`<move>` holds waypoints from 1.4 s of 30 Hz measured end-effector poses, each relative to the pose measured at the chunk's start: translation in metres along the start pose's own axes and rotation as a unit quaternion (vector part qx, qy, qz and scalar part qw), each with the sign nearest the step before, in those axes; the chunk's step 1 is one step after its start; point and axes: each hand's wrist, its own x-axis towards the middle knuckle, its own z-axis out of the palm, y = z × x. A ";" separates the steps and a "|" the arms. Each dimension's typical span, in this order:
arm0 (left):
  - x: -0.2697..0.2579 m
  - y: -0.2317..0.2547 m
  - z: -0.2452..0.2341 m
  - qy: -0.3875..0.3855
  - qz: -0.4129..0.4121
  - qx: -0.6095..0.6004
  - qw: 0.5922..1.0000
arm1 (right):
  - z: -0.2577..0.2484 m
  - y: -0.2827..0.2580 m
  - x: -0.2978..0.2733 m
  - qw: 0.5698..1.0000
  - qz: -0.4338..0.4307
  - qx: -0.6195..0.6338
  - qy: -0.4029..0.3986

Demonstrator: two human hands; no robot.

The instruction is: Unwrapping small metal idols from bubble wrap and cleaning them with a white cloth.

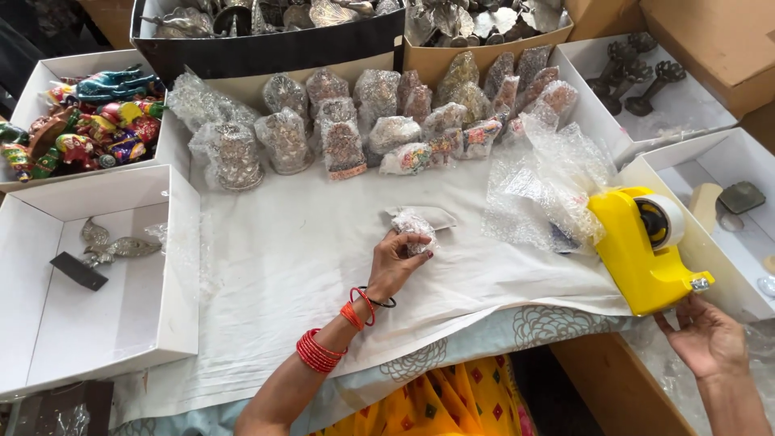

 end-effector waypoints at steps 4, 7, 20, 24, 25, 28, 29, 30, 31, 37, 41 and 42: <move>0.000 0.000 -0.001 0.004 0.017 0.003 1.000 | -0.003 0.004 -0.008 1.000 -0.009 0.018 -0.022; -0.001 -0.003 0.000 0.005 -0.007 -0.002 1.000 | 0.024 0.008 -0.051 0.999 -0.024 0.017 0.024; 0.015 -0.008 -0.016 0.066 0.032 -0.051 0.996 | 0.199 0.062 -0.124 0.771 -0.417 -0.327 -0.352; 0.026 -0.020 -0.032 0.110 0.052 -0.007 0.992 | 0.321 0.075 -0.135 0.686 -0.361 -0.260 -0.575; 0.028 -0.027 -0.032 0.122 0.054 -0.001 0.991 | 0.338 0.084 -0.128 0.681 -0.361 -0.252 -0.585; 0.033 -0.041 -0.034 0.141 0.032 -0.009 0.989 | 0.383 0.114 -0.111 0.718 -0.208 -0.165 -0.644; 0.033 -0.040 -0.035 0.135 0.020 -0.015 0.991 | 0.394 0.126 -0.106 0.727 -0.168 -0.138 -0.651; 0.035 -0.038 -0.037 0.124 0.010 -0.019 0.992 | 0.406 0.137 -0.101 0.737 -0.131 -0.110 -0.654; 0.036 -0.036 -0.043 0.126 0.013 -0.012 0.992 | 0.411 0.151 -0.094 0.735 -0.133 -0.103 -0.657; 0.036 -0.031 -0.041 0.099 -0.009 -0.064 0.993 | 0.402 0.203 -0.053 0.789 -0.032 -0.143 -0.596; 0.036 -0.036 -0.041 0.127 0.011 -0.061 0.990 | 0.393 0.230 -0.037 0.841 0.004 -0.140 -0.523; 0.038 -0.039 -0.037 0.135 0.015 -0.053 0.989 | 0.387 0.234 -0.033 0.859 0.042 -0.120 -0.496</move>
